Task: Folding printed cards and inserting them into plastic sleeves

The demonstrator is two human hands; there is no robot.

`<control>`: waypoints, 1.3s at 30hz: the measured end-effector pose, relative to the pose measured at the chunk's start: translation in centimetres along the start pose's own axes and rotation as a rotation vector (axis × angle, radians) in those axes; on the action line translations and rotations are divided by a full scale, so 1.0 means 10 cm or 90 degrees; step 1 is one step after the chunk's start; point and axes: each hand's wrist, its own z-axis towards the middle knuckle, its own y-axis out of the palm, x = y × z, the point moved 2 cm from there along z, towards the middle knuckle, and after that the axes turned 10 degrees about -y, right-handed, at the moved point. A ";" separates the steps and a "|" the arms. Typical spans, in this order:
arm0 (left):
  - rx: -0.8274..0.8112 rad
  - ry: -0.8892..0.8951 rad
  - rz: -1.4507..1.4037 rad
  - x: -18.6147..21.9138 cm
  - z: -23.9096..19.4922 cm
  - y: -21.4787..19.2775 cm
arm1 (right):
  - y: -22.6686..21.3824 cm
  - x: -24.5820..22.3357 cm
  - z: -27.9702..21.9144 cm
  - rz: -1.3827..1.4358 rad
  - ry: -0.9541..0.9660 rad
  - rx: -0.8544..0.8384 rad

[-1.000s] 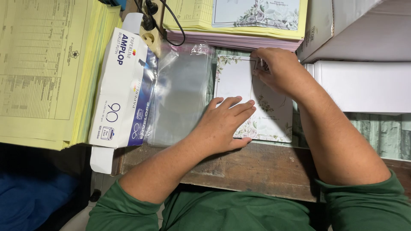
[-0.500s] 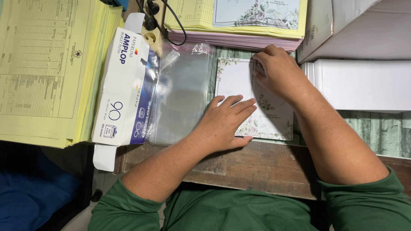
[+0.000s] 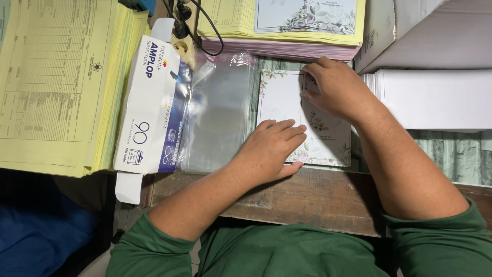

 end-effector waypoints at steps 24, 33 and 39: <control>0.064 0.118 -0.102 -0.03 -0.03 0.14 | -0.08 -0.05 -0.07 0.065 0.007 -0.064; 0.028 0.075 -0.114 -0.08 0.00 0.21 | 0.01 0.00 -0.07 0.007 -0.009 -0.068; -0.041 0.067 -0.097 -0.01 -0.01 0.00 | 0.20 0.00 -0.17 -0.057 0.002 -0.049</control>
